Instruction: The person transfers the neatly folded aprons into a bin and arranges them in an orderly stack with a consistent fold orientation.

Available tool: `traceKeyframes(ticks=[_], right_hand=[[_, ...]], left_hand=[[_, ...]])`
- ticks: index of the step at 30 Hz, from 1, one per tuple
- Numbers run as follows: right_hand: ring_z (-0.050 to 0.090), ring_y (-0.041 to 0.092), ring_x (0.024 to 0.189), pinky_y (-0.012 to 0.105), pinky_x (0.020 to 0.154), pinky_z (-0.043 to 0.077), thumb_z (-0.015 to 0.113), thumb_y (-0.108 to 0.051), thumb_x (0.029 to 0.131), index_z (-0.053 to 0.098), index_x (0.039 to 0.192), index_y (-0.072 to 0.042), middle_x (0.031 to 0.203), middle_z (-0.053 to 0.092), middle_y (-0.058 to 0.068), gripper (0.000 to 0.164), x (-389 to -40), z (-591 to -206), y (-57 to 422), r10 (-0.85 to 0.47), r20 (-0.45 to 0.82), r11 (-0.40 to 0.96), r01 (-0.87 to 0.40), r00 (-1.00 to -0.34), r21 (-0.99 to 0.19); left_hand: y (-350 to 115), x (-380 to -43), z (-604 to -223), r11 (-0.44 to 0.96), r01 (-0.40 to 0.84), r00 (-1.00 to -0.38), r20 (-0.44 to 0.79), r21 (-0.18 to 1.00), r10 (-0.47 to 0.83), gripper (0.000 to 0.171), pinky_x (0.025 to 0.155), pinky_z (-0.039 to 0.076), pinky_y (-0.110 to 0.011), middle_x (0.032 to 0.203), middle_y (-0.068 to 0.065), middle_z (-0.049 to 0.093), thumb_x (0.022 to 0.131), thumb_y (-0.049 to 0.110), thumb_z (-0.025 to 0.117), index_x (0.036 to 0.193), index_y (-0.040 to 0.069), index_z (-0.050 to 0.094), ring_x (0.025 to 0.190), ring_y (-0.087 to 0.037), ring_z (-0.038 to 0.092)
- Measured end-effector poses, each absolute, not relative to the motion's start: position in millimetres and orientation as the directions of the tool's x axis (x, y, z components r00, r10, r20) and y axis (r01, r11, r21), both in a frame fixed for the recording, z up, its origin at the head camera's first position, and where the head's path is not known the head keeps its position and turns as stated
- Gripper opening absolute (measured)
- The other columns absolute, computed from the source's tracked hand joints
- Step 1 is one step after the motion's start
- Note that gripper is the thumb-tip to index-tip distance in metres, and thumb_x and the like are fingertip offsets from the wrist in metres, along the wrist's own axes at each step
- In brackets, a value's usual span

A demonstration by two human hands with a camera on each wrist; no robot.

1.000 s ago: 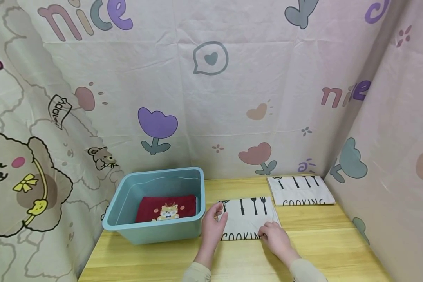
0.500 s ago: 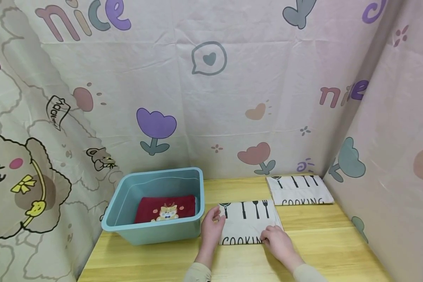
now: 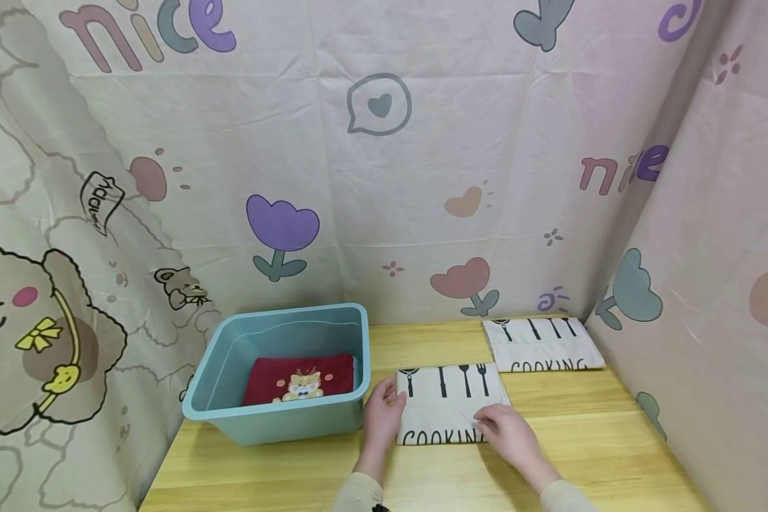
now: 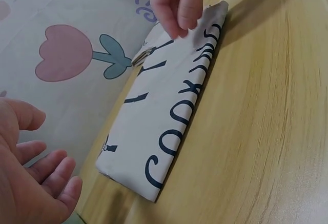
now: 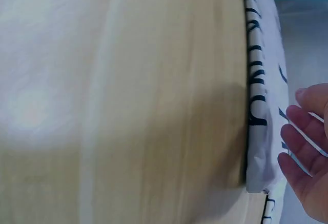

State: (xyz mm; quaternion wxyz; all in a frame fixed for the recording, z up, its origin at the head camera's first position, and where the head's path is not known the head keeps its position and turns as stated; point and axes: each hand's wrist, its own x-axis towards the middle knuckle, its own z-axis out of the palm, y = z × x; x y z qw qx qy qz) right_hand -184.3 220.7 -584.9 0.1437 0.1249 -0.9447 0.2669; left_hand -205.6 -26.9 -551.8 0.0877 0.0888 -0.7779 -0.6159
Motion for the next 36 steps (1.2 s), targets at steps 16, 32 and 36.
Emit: traceKeyframes(ticks=[16, 32, 36], right_hand=[[0.066, 0.028, 0.085, 0.046, 0.080, 0.054, 0.074, 0.002, 0.082, 0.070, 0.107, 0.002, 0.095, 0.070, 0.011, 0.025, -201.1, -582.1, 231.9, 0.124, 0.410, 0.668, -0.229, -0.904, -0.708], [0.055, 0.046, 0.115, 0.058, 0.098, 0.042, 0.069, -0.007, 0.091, 0.062, 0.123, 0.005, 0.125, 0.060, 0.028, 0.035, -207.9, -589.5, 253.6, 0.179, 0.270, 0.695, -0.073, -0.946, -0.716], [0.054, 0.046, 0.115, 0.058, 0.098, 0.042, 0.067, -0.008, 0.091, 0.058, 0.128, 0.007, 0.127, 0.057, 0.031, 0.041, -207.9, -591.3, 256.9, 0.187, 0.211, 0.691, -0.024, -0.959, -0.722]], left_hand=[[-33.3, -211.2, -571.0, 0.160, -0.090, -0.959, -0.042, 0.983, -0.282, 0.046, 0.092, 0.050, -0.050, 0.125, -0.026, 0.060, 0.091, 0.008, 0.067, 0.132, -0.009, 0.053, 0.111, -0.041, 0.058], [-27.4, -212.8, -576.0, 0.163, -0.157, -0.952, -0.105, 0.974, -0.287, 0.053, 0.100, 0.043, -0.054, 0.135, -0.031, 0.052, 0.093, 0.011, 0.065, 0.139, -0.008, 0.047, 0.122, -0.049, 0.050], [-23.9, -214.5, -577.0, 0.178, -0.196, -0.948, -0.139, 0.964, -0.287, 0.056, 0.102, 0.042, -0.055, 0.138, -0.030, 0.049, 0.093, 0.014, 0.065, 0.141, -0.007, 0.045, 0.124, -0.049, 0.048]])
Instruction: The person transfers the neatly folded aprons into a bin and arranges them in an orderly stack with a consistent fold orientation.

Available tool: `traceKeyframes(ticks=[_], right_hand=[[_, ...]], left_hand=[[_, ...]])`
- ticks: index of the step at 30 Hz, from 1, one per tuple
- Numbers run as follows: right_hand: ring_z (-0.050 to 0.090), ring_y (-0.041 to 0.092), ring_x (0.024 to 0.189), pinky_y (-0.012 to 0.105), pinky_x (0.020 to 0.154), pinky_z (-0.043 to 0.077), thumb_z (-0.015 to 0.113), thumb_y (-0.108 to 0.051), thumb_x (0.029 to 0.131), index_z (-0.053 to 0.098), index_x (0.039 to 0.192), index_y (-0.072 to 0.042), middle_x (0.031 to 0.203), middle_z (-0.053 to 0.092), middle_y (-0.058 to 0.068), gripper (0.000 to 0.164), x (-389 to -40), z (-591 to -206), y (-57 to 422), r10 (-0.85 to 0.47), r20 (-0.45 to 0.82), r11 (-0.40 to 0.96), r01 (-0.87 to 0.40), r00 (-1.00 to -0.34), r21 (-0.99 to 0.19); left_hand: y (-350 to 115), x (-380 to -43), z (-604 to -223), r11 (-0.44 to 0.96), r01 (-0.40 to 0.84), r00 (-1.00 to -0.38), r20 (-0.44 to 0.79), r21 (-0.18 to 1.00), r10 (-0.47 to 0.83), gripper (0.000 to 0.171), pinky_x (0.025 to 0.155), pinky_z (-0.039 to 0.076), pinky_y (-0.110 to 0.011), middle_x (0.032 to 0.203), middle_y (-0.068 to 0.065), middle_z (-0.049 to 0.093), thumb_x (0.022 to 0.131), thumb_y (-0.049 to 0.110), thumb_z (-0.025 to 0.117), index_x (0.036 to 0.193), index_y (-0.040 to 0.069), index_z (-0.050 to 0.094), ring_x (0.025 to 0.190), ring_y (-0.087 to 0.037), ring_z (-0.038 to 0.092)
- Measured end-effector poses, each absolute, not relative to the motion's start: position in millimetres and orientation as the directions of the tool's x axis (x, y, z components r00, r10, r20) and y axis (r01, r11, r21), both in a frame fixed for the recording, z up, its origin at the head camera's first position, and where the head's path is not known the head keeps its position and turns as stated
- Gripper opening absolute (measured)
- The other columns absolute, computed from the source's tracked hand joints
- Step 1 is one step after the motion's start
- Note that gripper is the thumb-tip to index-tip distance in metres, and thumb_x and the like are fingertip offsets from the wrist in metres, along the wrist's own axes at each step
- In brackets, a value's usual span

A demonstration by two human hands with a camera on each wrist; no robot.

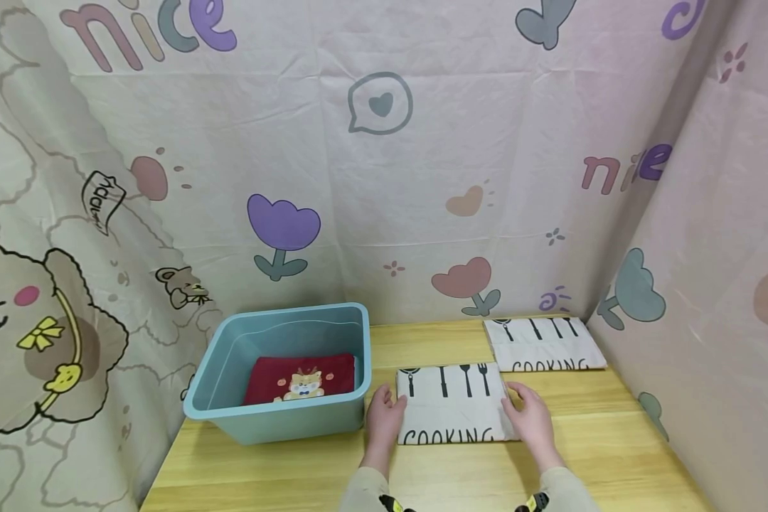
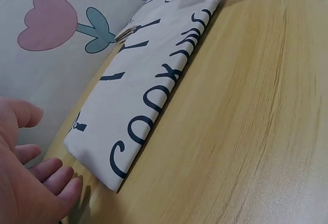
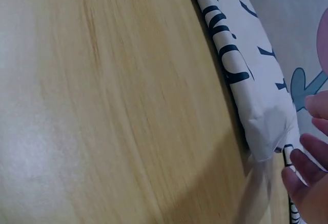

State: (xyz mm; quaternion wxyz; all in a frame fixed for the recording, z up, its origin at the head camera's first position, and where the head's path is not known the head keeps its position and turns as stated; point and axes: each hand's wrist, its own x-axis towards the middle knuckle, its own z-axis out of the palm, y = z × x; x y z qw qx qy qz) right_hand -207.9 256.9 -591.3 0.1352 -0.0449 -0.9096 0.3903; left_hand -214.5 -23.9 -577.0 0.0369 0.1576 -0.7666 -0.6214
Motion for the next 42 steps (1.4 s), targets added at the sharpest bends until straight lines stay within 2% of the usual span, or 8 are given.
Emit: traceKeyframes(ticks=[10, 15, 22, 34, 42], right_hand=[[0.057, 0.049, 0.113, 0.058, 0.096, 0.044, 0.063, -0.014, 0.094, 0.047, 0.136, 0.010, 0.129, 0.053, 0.036, 0.051, -212.3, -594.4, 259.9, 0.211, 0.050, 0.655, 0.103, -0.976, -0.749], [0.057, 0.048, 0.112, 0.057, 0.095, 0.045, 0.060, -0.014, 0.096, 0.046, 0.136, 0.011, 0.125, 0.057, 0.034, 0.050, -215.2, -593.0, 261.9, 0.214, -0.003, 0.639, 0.142, -0.977, -0.756], [0.058, 0.047, 0.110, 0.055, 0.093, 0.047, 0.060, -0.011, 0.095, 0.052, 0.131, 0.013, 0.118, 0.062, 0.032, 0.044, -219.9, -594.9, 261.6, 0.227, -0.021, 0.624, 0.162, -0.974, -0.764], [0.063, 0.040, 0.096, 0.052, 0.086, 0.050, 0.060, -0.005, 0.091, 0.057, 0.124, 0.014, 0.108, 0.066, 0.028, 0.039, -222.2, -597.3, 259.0, 0.237, -0.045, 0.611, 0.184, -0.970, -0.770], [0.063, 0.039, 0.096, 0.052, 0.087, 0.048, 0.060, -0.006, 0.091, 0.057, 0.124, 0.013, 0.108, 0.065, 0.027, 0.039, -225.6, -596.8, 257.7, 0.246, -0.061, 0.606, 0.203, -0.967, -0.769]], left_hand=[[-23.2, -217.7, -582.5, 0.154, -0.206, -0.950, -0.160, 0.966, -0.268, 0.056, 0.102, 0.042, -0.054, 0.133, -0.035, 0.050, 0.092, 0.012, 0.065, 0.140, -0.011, 0.045, 0.123, -0.049, 0.049], [-23.6, -219.0, -582.9, 0.104, -0.219, -0.950, -0.188, 0.970, -0.247, 0.058, 0.103, 0.040, -0.054, 0.134, -0.038, 0.048, 0.092, 0.012, 0.065, 0.139, -0.014, 0.043, 0.125, -0.050, 0.047], [-25.9, -222.3, -582.0, 0.037, -0.254, -0.945, -0.240, 0.966, -0.222, 0.058, 0.105, 0.039, -0.054, 0.135, -0.038, 0.046, 0.093, 0.010, 0.063, 0.140, -0.016, 0.040, 0.125, -0.050, 0.047], [-29.2, -226.3, -581.9, 0.087, -0.246, -0.952, -0.224, 0.966, -0.208, 0.048, 0.101, 0.042, -0.054, 0.128, -0.034, 0.054, 0.089, 0.007, 0.067, 0.128, -0.017, 0.052, 0.119, -0.046, 0.051], [-30.0, -229.0, -580.3, 0.060, -0.240, -0.950, -0.222, 0.969, -0.221, 0.042, 0.100, 0.043, -0.052, 0.121, -0.034, 0.057, 0.088, 0.004, 0.067, 0.122, -0.018, 0.056, 0.115, -0.047, 0.053]])
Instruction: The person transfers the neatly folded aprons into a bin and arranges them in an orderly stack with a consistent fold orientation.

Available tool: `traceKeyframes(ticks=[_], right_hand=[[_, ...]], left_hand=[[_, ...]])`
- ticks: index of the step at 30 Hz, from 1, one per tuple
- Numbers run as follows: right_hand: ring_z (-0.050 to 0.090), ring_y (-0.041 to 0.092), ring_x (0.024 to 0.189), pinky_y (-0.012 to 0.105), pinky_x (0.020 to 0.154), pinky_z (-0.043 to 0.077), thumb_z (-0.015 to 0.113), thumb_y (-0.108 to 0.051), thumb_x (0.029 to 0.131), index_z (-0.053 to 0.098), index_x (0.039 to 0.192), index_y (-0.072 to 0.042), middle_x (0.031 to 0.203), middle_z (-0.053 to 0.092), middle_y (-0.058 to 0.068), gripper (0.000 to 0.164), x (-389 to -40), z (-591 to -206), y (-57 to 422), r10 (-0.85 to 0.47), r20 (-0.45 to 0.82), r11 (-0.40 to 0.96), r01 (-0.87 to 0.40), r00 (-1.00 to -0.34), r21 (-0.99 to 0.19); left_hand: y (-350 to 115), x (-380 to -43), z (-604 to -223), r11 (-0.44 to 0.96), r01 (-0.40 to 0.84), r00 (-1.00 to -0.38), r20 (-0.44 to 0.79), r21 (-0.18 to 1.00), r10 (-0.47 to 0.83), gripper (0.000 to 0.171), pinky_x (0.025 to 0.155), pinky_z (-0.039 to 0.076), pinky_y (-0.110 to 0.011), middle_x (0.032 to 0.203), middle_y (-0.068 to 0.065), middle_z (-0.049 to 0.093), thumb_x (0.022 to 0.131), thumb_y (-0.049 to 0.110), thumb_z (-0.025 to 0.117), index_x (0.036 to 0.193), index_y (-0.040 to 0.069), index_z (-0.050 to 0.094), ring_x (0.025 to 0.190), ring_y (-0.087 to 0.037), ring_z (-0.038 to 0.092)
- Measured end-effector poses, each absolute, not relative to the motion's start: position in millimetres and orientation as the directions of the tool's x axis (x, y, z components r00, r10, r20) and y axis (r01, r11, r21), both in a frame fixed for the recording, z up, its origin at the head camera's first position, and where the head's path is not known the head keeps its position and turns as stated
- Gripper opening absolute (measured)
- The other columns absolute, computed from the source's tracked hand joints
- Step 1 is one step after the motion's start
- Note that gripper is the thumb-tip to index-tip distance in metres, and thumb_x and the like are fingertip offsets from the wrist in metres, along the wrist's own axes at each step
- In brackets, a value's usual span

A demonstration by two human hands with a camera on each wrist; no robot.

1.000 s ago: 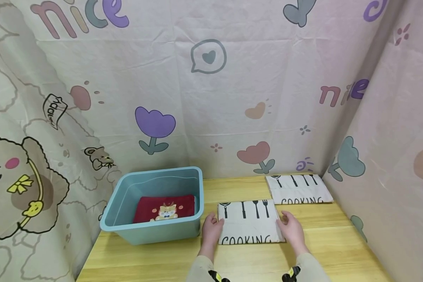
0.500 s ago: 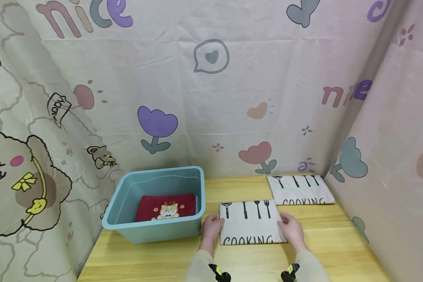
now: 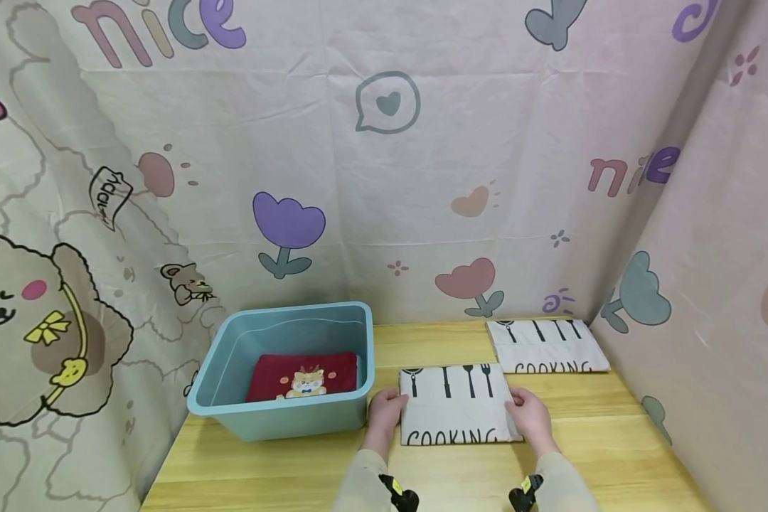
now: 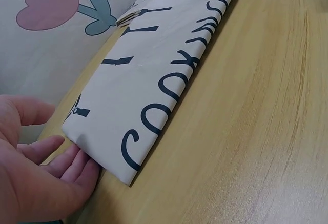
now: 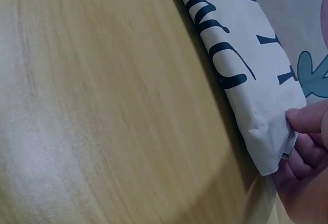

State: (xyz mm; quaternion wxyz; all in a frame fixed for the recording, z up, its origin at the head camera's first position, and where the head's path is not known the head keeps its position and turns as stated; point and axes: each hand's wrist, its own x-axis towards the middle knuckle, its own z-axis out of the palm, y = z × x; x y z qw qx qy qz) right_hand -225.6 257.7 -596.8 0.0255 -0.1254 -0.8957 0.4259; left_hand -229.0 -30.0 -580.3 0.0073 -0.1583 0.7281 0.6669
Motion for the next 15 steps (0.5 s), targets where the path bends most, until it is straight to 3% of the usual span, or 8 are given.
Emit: traceKeyframes(ticks=[15], right_hand=[[0.060, 0.040, 0.101, 0.053, 0.090, 0.047, 0.060, -0.002, 0.090, 0.056, 0.125, 0.012, 0.109, 0.064, 0.026, 0.038, -227.0, -600.0, 259.1, 0.251, -0.056, 0.550, 0.190, -0.966, -0.813]], left_hand=[[-28.4, -230.0, -582.0, -0.064, -0.264, -0.943, -0.272, 0.962, -0.190, 0.044, 0.090, 0.051, -0.049, 0.126, -0.034, 0.055, 0.093, 0.005, 0.060, 0.128, -0.019, 0.050, 0.111, -0.043, 0.058]])
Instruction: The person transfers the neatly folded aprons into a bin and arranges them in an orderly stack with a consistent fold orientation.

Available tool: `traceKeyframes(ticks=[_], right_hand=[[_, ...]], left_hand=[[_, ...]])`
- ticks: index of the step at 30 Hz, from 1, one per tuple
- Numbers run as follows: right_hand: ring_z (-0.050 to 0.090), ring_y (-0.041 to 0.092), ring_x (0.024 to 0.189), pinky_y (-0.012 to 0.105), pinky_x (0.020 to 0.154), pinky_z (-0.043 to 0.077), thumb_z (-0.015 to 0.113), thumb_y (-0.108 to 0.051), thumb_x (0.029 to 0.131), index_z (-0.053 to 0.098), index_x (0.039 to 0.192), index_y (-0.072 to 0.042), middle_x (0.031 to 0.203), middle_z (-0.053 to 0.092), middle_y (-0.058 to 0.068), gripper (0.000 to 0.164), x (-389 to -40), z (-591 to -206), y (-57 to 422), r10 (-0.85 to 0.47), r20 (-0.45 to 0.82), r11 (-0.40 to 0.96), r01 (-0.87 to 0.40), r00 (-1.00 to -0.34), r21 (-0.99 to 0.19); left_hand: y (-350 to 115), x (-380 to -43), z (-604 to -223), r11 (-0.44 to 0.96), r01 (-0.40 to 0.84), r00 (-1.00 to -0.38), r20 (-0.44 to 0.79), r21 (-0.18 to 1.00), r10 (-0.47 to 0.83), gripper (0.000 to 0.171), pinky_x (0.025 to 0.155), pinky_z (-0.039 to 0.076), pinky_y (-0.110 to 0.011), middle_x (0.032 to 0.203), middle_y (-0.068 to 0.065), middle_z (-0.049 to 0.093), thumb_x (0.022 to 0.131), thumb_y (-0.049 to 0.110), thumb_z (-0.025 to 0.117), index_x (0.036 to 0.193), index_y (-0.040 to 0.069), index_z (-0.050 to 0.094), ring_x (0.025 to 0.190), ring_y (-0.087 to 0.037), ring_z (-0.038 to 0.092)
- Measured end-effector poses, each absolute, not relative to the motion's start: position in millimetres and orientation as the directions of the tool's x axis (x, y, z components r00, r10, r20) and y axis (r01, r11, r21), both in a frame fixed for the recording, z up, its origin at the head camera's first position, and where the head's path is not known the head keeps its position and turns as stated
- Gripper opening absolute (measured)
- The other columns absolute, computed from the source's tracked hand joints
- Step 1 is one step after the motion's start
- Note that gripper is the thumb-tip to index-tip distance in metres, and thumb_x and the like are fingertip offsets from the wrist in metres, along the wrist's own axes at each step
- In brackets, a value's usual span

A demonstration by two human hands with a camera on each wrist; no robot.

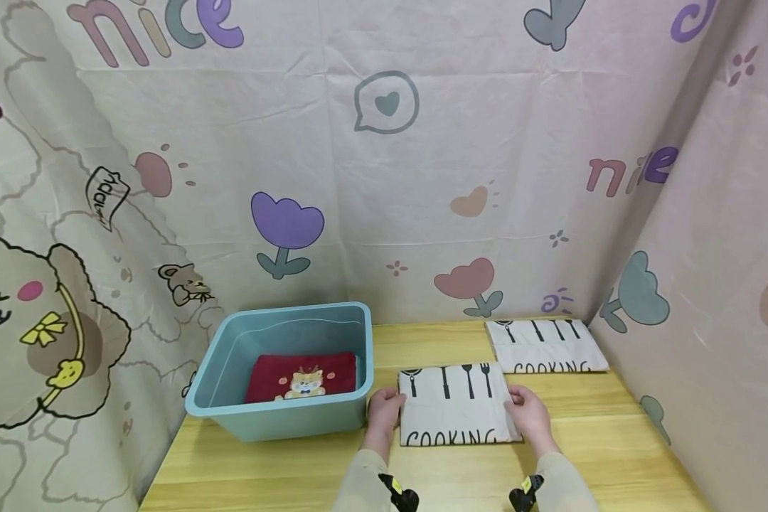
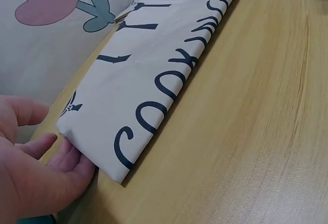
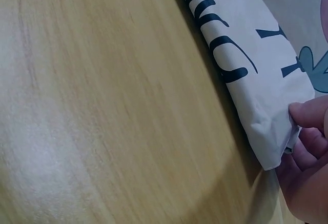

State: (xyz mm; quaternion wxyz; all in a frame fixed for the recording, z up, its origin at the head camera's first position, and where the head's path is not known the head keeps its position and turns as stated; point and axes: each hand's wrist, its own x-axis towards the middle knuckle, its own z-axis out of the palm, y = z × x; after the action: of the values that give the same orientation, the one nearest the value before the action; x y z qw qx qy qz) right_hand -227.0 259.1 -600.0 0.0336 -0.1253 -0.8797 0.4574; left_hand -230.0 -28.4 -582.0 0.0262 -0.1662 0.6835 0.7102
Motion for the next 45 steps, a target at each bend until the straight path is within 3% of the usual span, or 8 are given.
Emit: traceKeyframes(ticks=[7, 14, 22, 28, 33, 39, 45], right_hand=[[0.062, 0.041, 0.098, 0.052, 0.089, 0.048, 0.061, -0.001, 0.089, 0.058, 0.121, 0.013, 0.104, 0.066, 0.024, 0.035, -225.8, -598.8, 254.0, 0.253, -0.022, 0.522, 0.156, -0.967, -0.839], [0.060, 0.041, 0.101, 0.053, 0.090, 0.048, 0.060, 0.001, 0.089, 0.057, 0.123, 0.013, 0.106, 0.065, 0.024, 0.037, -224.2, -598.0, 253.3, 0.256, -0.034, 0.473, 0.156, -0.966, -0.867], [0.060, 0.041, 0.101, 0.047, 0.088, 0.050, 0.060, 0.003, 0.089, 0.057, 0.122, 0.015, 0.105, 0.064, 0.025, 0.035, -224.0, -598.0, 252.7, 0.251, 0.002, 0.460, 0.118, -0.968, -0.880], [0.058, 0.041, 0.105, 0.043, 0.089, 0.050, 0.060, 0.004, 0.091, 0.056, 0.125, 0.014, 0.110, 0.062, 0.026, 0.036, -225.6, -594.5, 254.3, 0.241, 0.005, 0.435, 0.103, -0.971, -0.894], [0.058, 0.038, 0.104, 0.031, 0.084, 0.050, 0.060, 0.004, 0.091, 0.055, 0.125, 0.015, 0.111, 0.061, 0.027, 0.036, -226.3, -584.9, 257.6, 0.238, 0.015, 0.412, 0.087, -0.971, -0.907], [0.058, 0.019, 0.096, 0.018, 0.076, 0.048, 0.060, 0.002, 0.094, 0.053, 0.129, 0.015, 0.114, 0.060, 0.026, 0.038, -227.3, -572.6, 262.7, 0.227, -0.010, 0.350, 0.091, -0.974, -0.932], [0.054, 0.008, 0.094, 0.016, 0.075, 0.047, 0.060, -0.003, 0.097, 0.049, 0.134, 0.013, 0.116, 0.057, 0.022, 0.042, -227.1, -559.1, 268.8, 0.228, -0.053, 0.300, 0.122, -0.972, -0.946]], left_hand=[[-29.4, -230.5, -586.6, -0.049, -0.253, -0.945, -0.258, 0.966, -0.201, 0.042, 0.083, 0.054, -0.043, 0.116, -0.036, 0.059, 0.090, 0.005, 0.061, 0.122, -0.022, 0.053, 0.100, -0.037, 0.063], [-29.3, -232.5, -586.2, -0.011, -0.263, -0.948, -0.260, 0.965, -0.183, 0.041, 0.095, 0.047, -0.051, 0.116, -0.035, 0.060, 0.090, 0.004, 0.062, 0.121, -0.021, 0.054, 0.108, -0.044, 0.059], [-27.5, -234.9, -586.5, -0.036, -0.268, -0.946, -0.270, 0.963, -0.180, 0.043, 0.092, 0.051, -0.046, 0.122, -0.033, 0.059, 0.090, 0.002, 0.061, 0.127, -0.017, 0.054, 0.108, -0.039, 0.061], [-26.2, -234.7, -587.7, -0.064, -0.243, -0.944, -0.251, 0.968, -0.212, 0.043, 0.079, 0.054, -0.038, 0.119, -0.028, 0.063, 0.084, -0.006, 0.060, 0.127, -0.012, 0.059, 0.096, -0.028, 0.063], [-25.8, -233.7, -583.4, -0.142, -0.235, -0.942, -0.262, 0.962, -0.211, 0.048, 0.062, 0.051, -0.027, 0.121, -0.026, 0.064, 0.084, -0.009, 0.058, 0.132, -0.007, 0.059, 0.082, -0.020, 0.064], [-25.4, -231.9, -571.9, -0.225, -0.218, -0.948, -0.261, 0.950, -0.184, 0.049, 0.050, 0.045, -0.023, 0.116, -0.024, 0.066, 0.086, -0.007, 0.057, 0.134, -0.004, 0.057, 0.067, -0.016, 0.062], [-21.9, -232.6, -554.8, -0.234, -0.204, -0.952, -0.248, 0.951, -0.178, 0.048, 0.047, 0.037, -0.022, 0.118, -0.022, 0.066, 0.087, -0.006, 0.056, 0.135, -0.002, 0.058, 0.058, -0.012, 0.054]])
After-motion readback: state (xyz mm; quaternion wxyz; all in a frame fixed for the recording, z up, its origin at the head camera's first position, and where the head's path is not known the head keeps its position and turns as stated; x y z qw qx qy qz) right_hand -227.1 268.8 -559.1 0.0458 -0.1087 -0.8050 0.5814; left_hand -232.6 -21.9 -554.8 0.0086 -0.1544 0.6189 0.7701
